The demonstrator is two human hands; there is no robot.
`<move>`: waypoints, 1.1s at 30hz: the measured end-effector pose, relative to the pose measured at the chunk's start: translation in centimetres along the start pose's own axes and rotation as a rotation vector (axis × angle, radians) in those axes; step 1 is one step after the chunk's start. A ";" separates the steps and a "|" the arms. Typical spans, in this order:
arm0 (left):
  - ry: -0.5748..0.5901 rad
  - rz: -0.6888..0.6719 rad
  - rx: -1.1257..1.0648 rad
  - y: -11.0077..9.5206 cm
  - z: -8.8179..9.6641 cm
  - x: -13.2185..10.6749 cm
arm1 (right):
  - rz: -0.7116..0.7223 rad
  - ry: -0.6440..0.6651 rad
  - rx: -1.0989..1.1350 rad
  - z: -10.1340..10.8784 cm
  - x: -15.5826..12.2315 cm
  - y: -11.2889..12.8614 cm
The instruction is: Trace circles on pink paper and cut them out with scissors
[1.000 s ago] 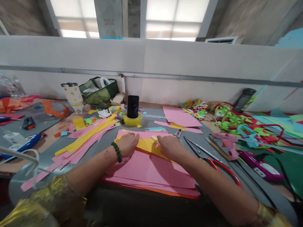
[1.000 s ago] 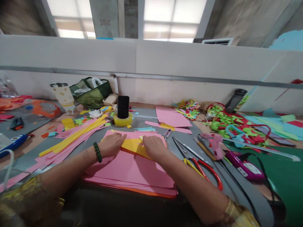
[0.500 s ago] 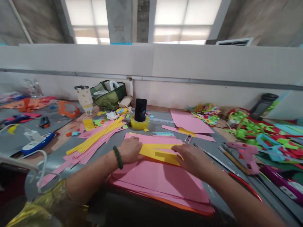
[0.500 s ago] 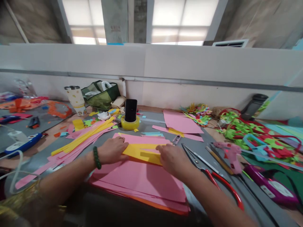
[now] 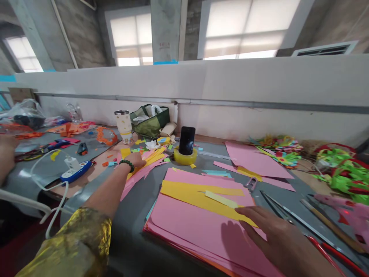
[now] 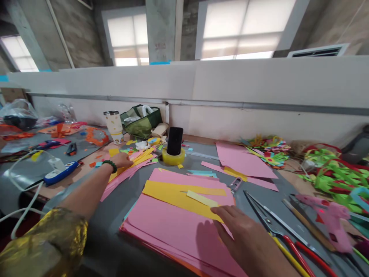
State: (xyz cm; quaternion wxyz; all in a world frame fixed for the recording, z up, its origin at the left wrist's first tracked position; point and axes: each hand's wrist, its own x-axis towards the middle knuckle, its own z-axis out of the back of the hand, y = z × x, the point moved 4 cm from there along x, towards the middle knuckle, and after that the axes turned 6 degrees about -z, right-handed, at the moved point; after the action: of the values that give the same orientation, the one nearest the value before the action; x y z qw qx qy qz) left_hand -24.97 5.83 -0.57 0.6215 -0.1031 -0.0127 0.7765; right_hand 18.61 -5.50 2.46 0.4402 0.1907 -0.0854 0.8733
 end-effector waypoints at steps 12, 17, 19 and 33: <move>-0.062 0.030 -0.117 1.0 -0.2 0.6 | -0.156 0.102 0.065 -0.7 -1.5 -0.8; -0.035 0.010 -0.174 1.1 0.0 0.7 | -0.202 0.156 0.100 -0.8 -1.7 -0.5; -0.016 0.002 -0.200 1.1 -0.1 0.9 | -0.212 0.173 0.090 -0.9 -1.9 -0.5; -0.021 0.003 -0.363 1.1 0.2 1.4 | -0.160 0.149 0.018 -2.3 -2.8 -1.4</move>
State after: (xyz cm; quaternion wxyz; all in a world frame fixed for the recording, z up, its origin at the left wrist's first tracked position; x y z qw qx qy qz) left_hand -26.30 6.94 -0.72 0.5914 -0.2056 -0.1590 0.7633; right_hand 20.63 -5.97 -0.80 0.5121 0.1352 -0.0291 0.8477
